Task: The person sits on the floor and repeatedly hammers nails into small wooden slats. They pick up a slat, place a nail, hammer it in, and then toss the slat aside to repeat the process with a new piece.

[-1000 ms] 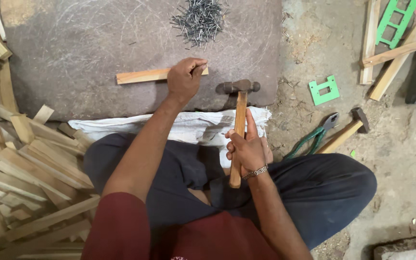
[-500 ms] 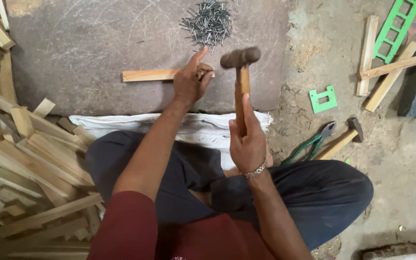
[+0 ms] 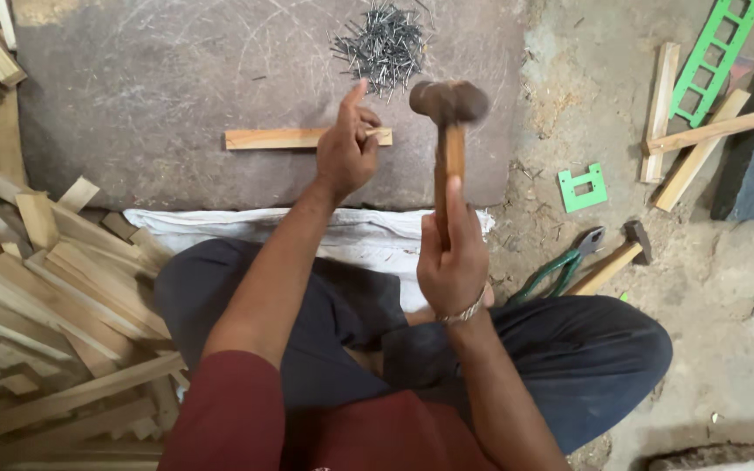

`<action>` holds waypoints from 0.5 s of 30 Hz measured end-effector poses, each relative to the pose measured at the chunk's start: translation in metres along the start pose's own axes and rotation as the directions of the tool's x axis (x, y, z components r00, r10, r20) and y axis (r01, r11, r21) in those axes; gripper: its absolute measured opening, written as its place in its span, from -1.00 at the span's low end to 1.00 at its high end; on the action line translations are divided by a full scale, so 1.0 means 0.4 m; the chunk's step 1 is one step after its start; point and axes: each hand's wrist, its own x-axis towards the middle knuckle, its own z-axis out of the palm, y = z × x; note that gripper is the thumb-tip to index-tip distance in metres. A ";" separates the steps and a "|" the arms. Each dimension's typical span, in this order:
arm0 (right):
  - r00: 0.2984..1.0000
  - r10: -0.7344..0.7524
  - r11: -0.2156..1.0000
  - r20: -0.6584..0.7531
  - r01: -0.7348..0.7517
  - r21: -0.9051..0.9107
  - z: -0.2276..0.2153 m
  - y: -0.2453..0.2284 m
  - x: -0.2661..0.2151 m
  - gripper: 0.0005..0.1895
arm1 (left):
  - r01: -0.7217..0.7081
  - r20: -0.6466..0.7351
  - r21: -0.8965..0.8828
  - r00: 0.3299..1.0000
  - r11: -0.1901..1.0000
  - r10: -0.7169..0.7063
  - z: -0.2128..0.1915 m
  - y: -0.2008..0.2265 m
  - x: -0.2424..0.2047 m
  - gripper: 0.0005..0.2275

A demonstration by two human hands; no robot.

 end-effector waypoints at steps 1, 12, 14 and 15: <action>1.000 0.000 1.000 -0.008 0.000 0.014 0.004 -0.005 -0.012 -0.33 | 0.034 0.007 -0.029 0.999 0.999 -0.034 -0.001 -0.002 -0.002 -0.23; 0.929 0.317 0.948 0.191 -0.306 -0.084 0.096 0.079 -0.025 -0.29 | 0.106 0.013 -0.026 0.994 0.994 -0.106 0.006 -0.029 0.008 -0.32; 0.894 0.398 0.915 0.208 -0.404 -0.013 0.069 0.073 -0.066 -0.31 | 0.155 0.052 0.038 0.986 0.987 -0.156 0.009 -0.021 0.014 -0.36; 0.967 0.220 0.970 0.125 -0.231 0.077 0.052 0.069 -0.092 -0.30 | -0.121 -0.040 0.227 0.990 0.966 0.133 0.015 -0.012 0.023 -0.49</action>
